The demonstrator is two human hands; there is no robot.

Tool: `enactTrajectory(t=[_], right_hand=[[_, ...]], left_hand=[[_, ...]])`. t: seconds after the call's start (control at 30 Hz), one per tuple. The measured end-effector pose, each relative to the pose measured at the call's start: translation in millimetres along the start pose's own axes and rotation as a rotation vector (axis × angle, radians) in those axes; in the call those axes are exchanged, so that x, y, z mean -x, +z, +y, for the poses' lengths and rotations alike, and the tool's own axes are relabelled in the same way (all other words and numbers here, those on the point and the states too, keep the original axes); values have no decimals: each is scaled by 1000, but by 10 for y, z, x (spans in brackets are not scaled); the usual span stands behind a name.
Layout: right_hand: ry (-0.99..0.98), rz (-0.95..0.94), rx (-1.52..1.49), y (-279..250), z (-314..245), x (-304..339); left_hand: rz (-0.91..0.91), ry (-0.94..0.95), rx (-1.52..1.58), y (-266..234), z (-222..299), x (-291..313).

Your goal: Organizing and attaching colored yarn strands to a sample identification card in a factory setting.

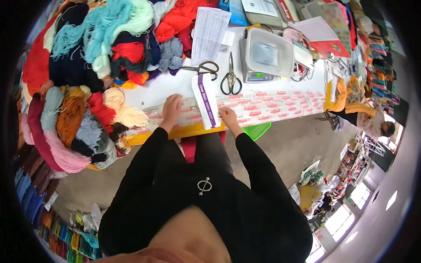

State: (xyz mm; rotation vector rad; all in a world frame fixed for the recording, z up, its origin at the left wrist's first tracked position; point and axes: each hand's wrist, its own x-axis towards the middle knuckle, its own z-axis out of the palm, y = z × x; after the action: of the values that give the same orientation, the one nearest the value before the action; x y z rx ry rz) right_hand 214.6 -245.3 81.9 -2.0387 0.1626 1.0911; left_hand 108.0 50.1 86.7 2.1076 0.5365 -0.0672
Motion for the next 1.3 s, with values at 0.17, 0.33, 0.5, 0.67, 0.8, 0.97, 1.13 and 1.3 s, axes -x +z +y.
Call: enactTrajectory(t=[0.17, 0.33, 0.5, 0.67, 0.8, 0.97, 1.13, 1.3], right_hand=[[-234, 154, 53, -123, 231, -364], [-271, 323, 255, -55, 147, -342], [-522, 468, 290, 77, 320, -321], [-663, 533, 322, 148, 452, -302], [-640, 580, 255, 102, 593, -344], [-774, 597, 213, 115, 658, -428], [-808, 657, 289, 140, 678, -383], [-905, 687, 150, 109, 785, -444]], left_hand=[[-74, 331, -477, 418, 99, -441], [-185, 347, -607, 505, -47, -423], [-188, 398, -599, 488, -85, -329], [-103, 439, -632, 469, -83, -219], [21, 448, -661, 485, -230, -60], [408, 62, -745, 321, -739, 553], [475, -184, -527, 145, -1038, 1666], [450, -689, -599, -76, -1426, 2935]])
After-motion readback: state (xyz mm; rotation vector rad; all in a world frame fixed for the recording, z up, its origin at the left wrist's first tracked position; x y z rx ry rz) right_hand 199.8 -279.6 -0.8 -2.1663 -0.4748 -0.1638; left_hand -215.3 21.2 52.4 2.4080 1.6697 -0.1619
